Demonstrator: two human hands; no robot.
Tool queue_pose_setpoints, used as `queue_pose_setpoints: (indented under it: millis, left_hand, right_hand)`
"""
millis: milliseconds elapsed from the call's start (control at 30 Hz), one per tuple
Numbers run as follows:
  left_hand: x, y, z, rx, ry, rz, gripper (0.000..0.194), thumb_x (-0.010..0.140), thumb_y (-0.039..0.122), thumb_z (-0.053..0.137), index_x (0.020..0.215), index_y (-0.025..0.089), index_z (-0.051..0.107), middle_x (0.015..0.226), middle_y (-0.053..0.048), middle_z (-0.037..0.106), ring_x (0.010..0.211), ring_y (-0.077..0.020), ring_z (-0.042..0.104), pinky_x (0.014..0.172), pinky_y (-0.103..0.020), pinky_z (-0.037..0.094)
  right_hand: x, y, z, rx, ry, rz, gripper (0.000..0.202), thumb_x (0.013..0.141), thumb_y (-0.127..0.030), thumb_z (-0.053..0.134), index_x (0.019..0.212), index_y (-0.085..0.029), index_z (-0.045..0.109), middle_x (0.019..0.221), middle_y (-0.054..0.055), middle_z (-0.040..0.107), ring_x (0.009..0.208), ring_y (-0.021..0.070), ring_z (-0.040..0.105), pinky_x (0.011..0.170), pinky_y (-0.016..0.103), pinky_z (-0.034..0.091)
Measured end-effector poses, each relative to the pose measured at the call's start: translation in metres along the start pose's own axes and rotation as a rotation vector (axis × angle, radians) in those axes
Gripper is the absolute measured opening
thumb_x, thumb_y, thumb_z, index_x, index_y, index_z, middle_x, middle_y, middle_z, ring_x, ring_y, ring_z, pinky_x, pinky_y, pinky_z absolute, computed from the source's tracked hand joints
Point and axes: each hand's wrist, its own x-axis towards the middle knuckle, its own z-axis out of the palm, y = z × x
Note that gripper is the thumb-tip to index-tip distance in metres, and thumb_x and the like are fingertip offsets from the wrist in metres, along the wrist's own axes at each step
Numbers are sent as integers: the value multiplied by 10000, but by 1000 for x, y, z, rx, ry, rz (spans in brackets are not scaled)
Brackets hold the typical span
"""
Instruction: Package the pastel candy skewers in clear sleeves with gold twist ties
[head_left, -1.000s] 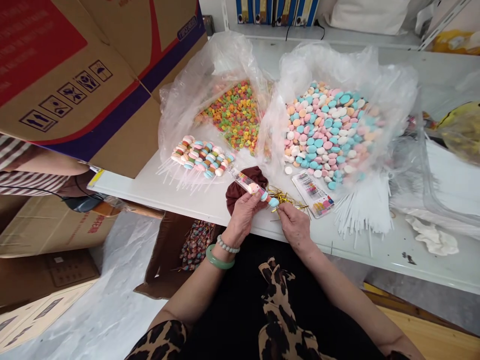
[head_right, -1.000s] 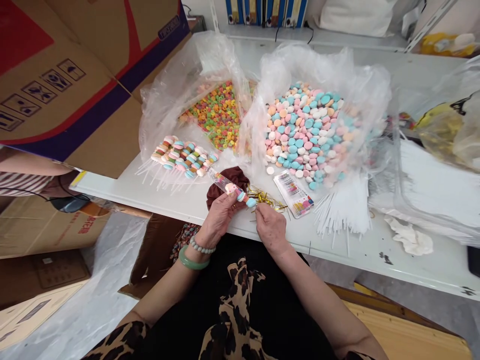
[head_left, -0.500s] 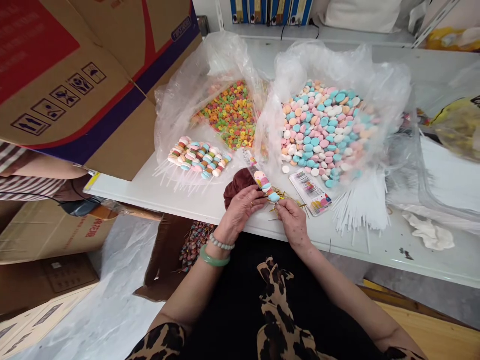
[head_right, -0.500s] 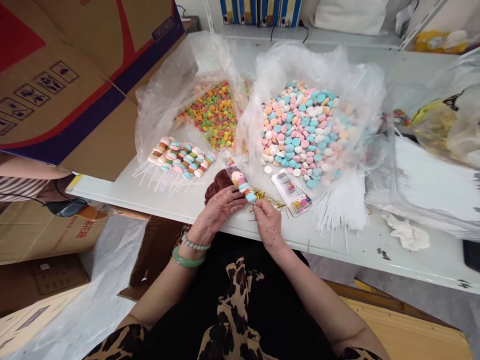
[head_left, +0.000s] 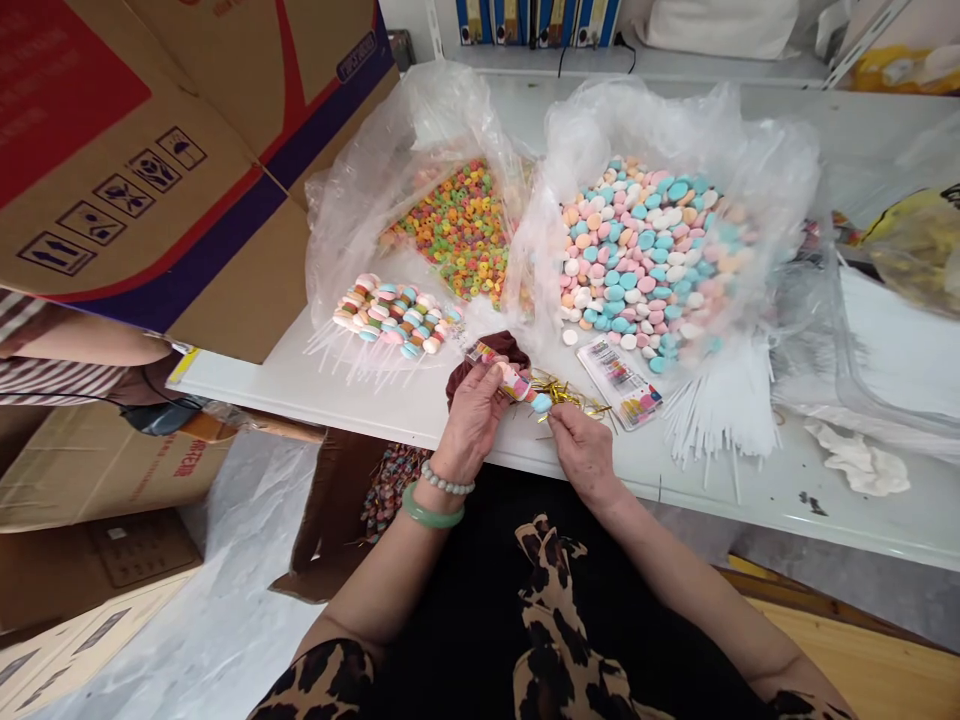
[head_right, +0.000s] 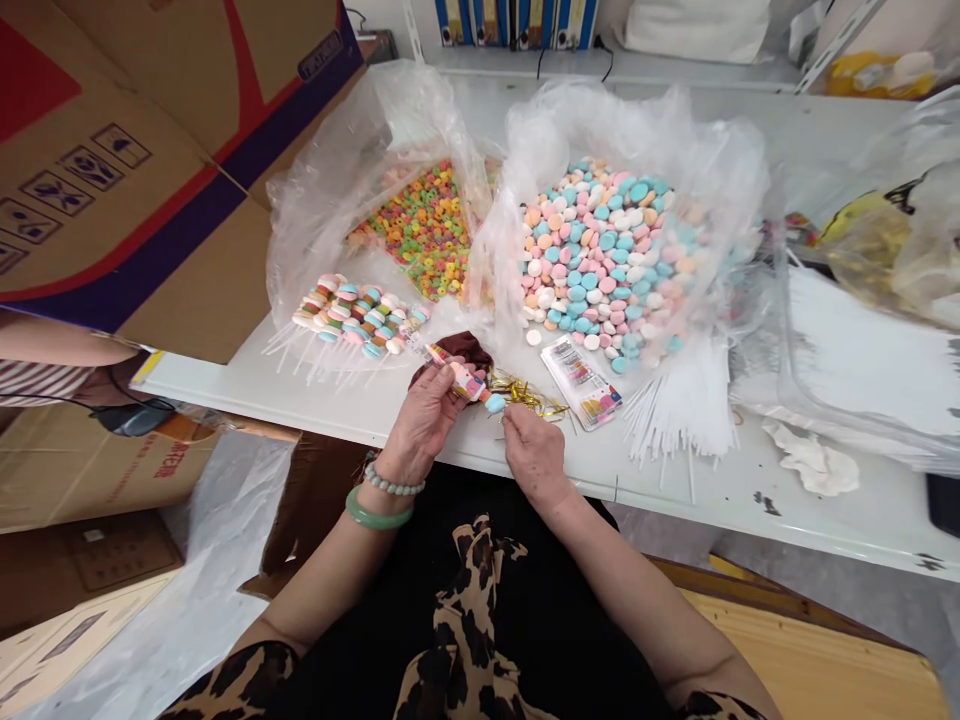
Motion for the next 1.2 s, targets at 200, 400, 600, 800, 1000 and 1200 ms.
queue_pose_setpoints:
  millis: [200, 400, 600, 800, 1000, 1200]
  left_hand:
    - [-15, -28, 10, -15, -10, -96, 345, 660, 324, 833, 910, 145, 675, 873, -42, 701, 826, -154, 658, 837, -297, 500]
    - [-21, -39, 13, 25, -81, -175, 352, 645, 332, 840, 886, 144, 665, 847, -32, 690, 743, -132, 625, 718, -270, 488]
    - [-12, -16, 5, 123, -36, -120, 383, 638, 374, 835, 891, 147, 659, 857, -38, 700, 669, -132, 629, 675, -286, 490]
    - [-14, -21, -1, 242, -121, -134, 307, 645, 281, 813, 868, 134, 662, 584, 22, 582, 459, -66, 476, 467, -210, 320]
    - [-23, -31, 11, 189, -131, -250, 250, 603, 205, 806, 730, 141, 601, 531, 50, 497, 412, -25, 332, 405, -194, 193]
    - [-21, -18, 8, 102, -155, -377, 314, 651, 350, 821, 878, 159, 717, 747, -36, 648, 653, -122, 568, 586, -239, 450]
  right_hand:
    - [-2, -6, 8, -141, 26, -128, 243, 905, -223, 426, 747, -199, 608, 677, 46, 632, 640, 162, 544, 609, 272, 350]
    - [11, -2, 7, 502, -68, 202, 164, 840, -319, 516, 766, -222, 625, 670, -15, 580, 609, 149, 516, 600, 267, 410]
    - [11, 4, -3, 611, -125, 294, 126, 762, -306, 579, 707, -219, 651, 587, -35, 507, 583, 141, 464, 566, 265, 372]
    - [7, 5, -2, 507, -93, 256, 156, 758, -290, 595, 883, -227, 665, 597, -53, 505, 568, 137, 474, 581, 269, 401]
    - [12, 1, -3, 202, 8, 67, 358, 865, -251, 515, 1207, -248, 621, 710, -11, 630, 695, 180, 589, 710, 311, 470]
    - [5, 4, -2, -168, 17, -302, 328, 956, -197, 405, 1034, -208, 723, 740, 74, 638, 756, 194, 588, 725, 295, 449]
